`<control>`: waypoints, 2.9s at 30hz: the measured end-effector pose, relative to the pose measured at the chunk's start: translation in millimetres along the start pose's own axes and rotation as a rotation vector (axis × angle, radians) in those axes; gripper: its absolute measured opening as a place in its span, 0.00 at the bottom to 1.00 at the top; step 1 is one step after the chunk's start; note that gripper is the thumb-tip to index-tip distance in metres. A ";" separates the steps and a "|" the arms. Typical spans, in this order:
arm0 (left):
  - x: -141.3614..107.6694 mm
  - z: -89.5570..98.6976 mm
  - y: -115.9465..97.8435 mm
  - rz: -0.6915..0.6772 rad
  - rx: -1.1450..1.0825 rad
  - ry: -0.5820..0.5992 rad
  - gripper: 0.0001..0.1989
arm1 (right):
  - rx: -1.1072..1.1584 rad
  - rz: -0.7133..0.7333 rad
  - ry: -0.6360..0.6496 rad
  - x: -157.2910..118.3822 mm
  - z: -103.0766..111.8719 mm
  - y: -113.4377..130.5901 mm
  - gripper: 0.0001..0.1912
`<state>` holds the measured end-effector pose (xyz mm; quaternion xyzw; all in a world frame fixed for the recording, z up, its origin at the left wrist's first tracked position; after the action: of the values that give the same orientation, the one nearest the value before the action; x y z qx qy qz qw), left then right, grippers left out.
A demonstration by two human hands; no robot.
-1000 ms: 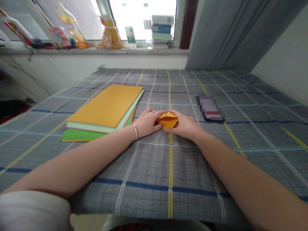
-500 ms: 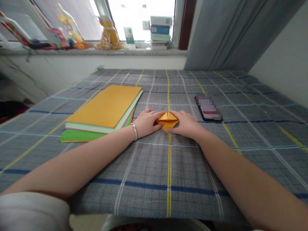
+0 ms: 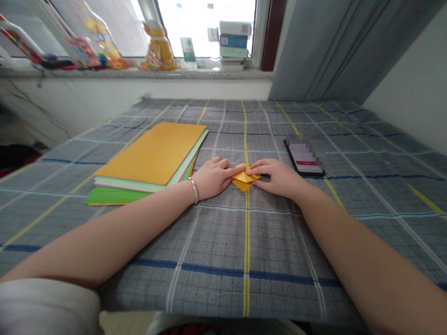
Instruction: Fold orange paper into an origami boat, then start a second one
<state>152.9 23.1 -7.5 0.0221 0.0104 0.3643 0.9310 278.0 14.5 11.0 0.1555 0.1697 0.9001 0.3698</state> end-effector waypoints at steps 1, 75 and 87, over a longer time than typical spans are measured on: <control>-0.6 0.3 -0.6 -0.009 0.000 -0.001 0.23 | -0.023 0.005 0.009 -0.6 0.2 1.6 0.14; 1.2 1.7 -12.5 0.089 0.036 0.100 0.18 | -0.482 -0.239 0.312 4.5 -14.2 1.5 0.20; -5.6 6.8 -19.9 0.144 0.118 0.209 0.17 | -0.559 -0.256 0.397 -1.8 -13.4 5.3 0.17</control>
<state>162.5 4.5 -1.6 0.0396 0.1269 0.4295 0.8932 270.6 7.0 1.0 -0.1518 0.0036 0.8708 0.4676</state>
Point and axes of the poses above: each hand's wrist, its own x-axis towards the middle knuckle, its own z-axis out of the back of the hand, y = z × x, the point moved 9 cm from there along x, towards the middle knuckle, and after that the axes turned 12 degrees about y, right-handed, at the moved point
